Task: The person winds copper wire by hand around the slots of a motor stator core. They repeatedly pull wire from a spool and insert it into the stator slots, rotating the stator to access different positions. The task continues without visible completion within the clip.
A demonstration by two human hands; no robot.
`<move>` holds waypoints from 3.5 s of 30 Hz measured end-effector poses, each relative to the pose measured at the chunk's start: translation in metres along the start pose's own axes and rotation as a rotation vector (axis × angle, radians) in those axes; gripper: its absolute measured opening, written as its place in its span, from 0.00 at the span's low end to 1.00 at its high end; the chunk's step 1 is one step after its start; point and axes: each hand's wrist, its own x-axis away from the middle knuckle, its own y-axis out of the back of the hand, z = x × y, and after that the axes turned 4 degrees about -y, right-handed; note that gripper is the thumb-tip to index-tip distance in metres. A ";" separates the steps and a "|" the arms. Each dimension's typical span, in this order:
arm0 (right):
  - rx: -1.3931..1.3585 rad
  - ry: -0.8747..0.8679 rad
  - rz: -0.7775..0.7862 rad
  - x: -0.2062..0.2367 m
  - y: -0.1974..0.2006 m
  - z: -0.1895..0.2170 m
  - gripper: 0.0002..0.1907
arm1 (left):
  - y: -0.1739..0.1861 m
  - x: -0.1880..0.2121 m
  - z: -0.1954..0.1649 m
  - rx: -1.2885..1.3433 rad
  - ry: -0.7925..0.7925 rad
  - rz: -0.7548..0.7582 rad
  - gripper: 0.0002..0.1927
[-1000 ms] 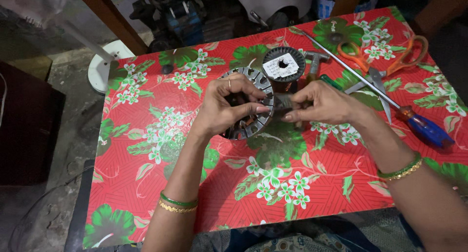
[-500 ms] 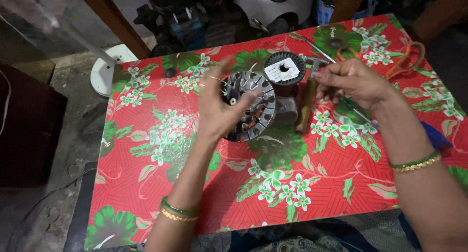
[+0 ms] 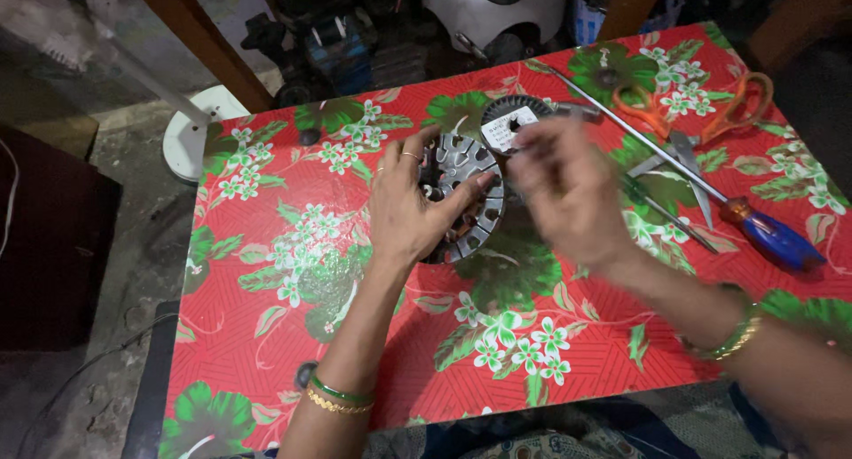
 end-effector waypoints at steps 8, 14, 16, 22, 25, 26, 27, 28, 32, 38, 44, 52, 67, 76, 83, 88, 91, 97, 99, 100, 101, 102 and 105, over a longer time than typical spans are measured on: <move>-0.291 -0.092 0.057 0.027 -0.034 -0.008 0.20 | 0.004 0.003 -0.001 0.031 -0.027 0.009 0.41; -0.187 0.042 0.039 0.041 -0.039 -0.016 0.25 | 0.006 0.003 -0.007 0.032 0.032 0.019 0.42; -0.156 0.040 0.029 0.044 -0.039 -0.015 0.25 | 0.005 0.003 -0.007 0.027 0.020 0.016 0.42; -0.057 -0.006 0.079 0.046 -0.031 -0.014 0.23 | 0.004 0.006 -0.004 0.033 -0.006 0.000 0.42; -0.119 -0.032 0.115 0.047 -0.033 -0.013 0.24 | 0.005 0.008 -0.005 0.040 0.001 -0.006 0.42; -0.155 -0.051 0.126 0.047 -0.033 -0.012 0.25 | 0.006 0.008 -0.005 0.040 0.000 -0.007 0.43; -0.159 -0.039 0.126 0.047 -0.033 -0.011 0.25 | 0.006 0.008 -0.005 0.041 0.002 -0.009 0.43; -0.162 -0.027 0.126 0.047 -0.034 -0.011 0.25 | 0.006 0.008 -0.006 0.041 0.006 -0.006 0.43; -0.156 0.008 0.145 0.047 -0.033 -0.010 0.25 | 0.007 0.009 -0.007 0.037 0.014 -0.006 0.43; -0.199 -0.007 0.173 0.049 -0.032 -0.012 0.25 | 0.006 0.010 -0.006 0.037 -0.005 -0.023 0.42; -0.189 -0.026 0.176 0.051 -0.033 -0.016 0.25 | 0.006 0.010 -0.005 0.046 0.013 -0.007 0.42; -0.221 -0.052 0.181 0.049 -0.032 -0.015 0.25 | 0.009 0.009 -0.005 0.060 0.004 0.010 0.41; -0.260 -0.046 0.199 0.052 -0.031 -0.018 0.25 | 0.012 0.010 -0.002 0.070 -0.051 0.022 0.45; -0.415 -0.125 0.240 0.053 -0.030 -0.017 0.24 | 0.014 0.009 -0.002 0.104 -0.021 0.057 0.44; -0.407 -0.118 0.244 0.051 -0.028 -0.014 0.23 | 0.014 0.009 -0.001 0.166 0.037 0.075 0.46; -0.522 -0.166 0.268 0.048 -0.027 -0.014 0.24 | 0.011 0.008 0.002 0.165 0.034 0.070 0.46; -0.507 -0.112 0.284 0.046 -0.026 -0.015 0.24 | 0.010 0.008 0.003 0.181 0.052 0.079 0.47; -0.455 -0.158 0.321 0.044 -0.027 -0.016 0.24 | 0.011 0.007 0.005 0.127 0.007 0.095 0.48; -0.444 -0.147 0.321 0.044 -0.027 -0.016 0.24 | 0.013 0.006 0.007 0.121 -0.033 0.107 0.50; -0.426 -0.130 0.315 0.043 -0.028 -0.016 0.24 | 0.014 0.006 0.008 0.137 -0.051 0.116 0.51; -0.409 -0.112 0.310 0.043 -0.028 -0.016 0.24 | 0.016 0.005 0.010 0.152 -0.070 0.126 0.51; -0.395 -0.115 0.311 0.042 -0.028 -0.017 0.24 | 0.017 0.005 0.011 0.168 -0.089 0.135 0.52; -0.359 -0.111 0.315 0.041 -0.029 -0.017 0.23 | 0.016 0.006 0.011 0.188 -0.027 0.123 0.50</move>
